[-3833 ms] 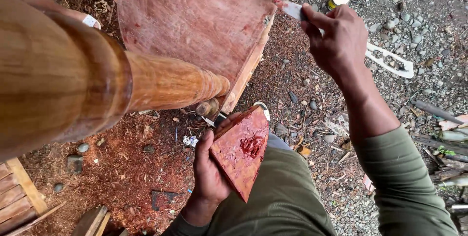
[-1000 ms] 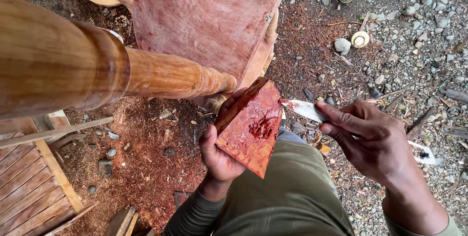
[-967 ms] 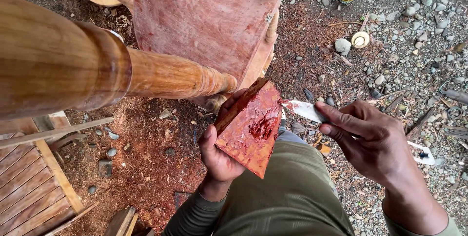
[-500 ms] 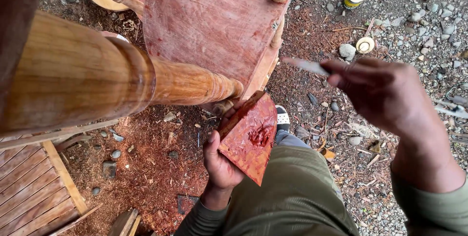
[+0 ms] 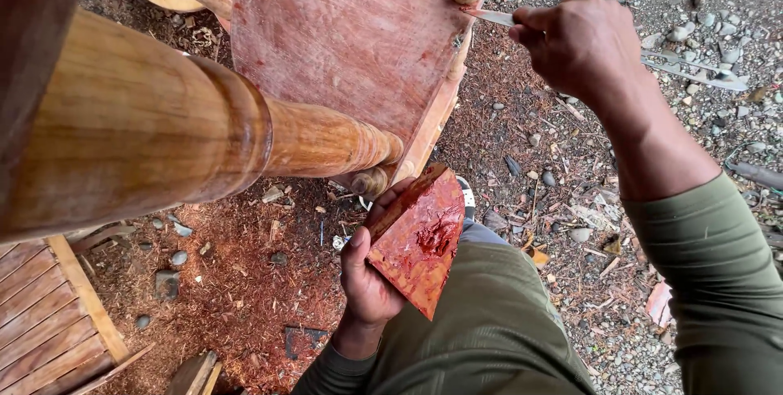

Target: The person uses a knife to scrape red wax from a block and applies it to the underside of a wooden table. They spread the wax across the surface and around the legs of the table, then scrape the remaining wax from the block.

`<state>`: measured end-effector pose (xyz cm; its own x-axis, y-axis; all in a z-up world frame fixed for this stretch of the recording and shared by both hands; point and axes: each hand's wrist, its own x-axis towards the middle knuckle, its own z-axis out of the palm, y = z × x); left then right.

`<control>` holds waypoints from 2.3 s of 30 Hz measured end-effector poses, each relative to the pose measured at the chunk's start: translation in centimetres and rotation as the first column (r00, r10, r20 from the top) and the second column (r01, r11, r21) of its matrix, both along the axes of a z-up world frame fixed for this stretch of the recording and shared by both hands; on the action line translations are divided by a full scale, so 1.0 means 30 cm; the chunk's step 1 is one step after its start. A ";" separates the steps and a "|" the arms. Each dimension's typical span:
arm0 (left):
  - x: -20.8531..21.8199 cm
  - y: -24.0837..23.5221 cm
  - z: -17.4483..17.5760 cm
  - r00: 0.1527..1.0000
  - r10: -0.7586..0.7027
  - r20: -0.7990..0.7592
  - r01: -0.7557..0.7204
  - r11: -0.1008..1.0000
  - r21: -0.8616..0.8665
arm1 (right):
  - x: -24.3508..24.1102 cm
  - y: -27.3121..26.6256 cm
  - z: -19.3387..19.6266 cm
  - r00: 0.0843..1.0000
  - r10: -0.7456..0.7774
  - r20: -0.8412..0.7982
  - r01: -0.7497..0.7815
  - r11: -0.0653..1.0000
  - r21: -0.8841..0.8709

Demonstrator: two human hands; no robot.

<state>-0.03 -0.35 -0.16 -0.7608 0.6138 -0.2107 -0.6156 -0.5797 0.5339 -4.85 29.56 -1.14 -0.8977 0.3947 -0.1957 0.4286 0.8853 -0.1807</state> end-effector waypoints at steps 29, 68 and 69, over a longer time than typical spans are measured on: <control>-0.015 0.014 0.006 0.999 -0.035 0.018 0.035 0.999 0.006 | -0.060 0.074 -0.028 0.957 -0.212 0.198 0.290 0.729 -0.620; -0.015 0.001 0.003 0.996 -0.040 0.077 0.037 0.998 0.041 | -0.007 0.011 -0.059 0.989 0.112 0.099 -0.139 0.935 0.327; -0.014 0.001 0.002 0.996 -0.042 0.077 0.039 0.998 0.041 | -0.009 0.010 -0.064 0.989 0.110 0.098 -0.137 0.935 0.327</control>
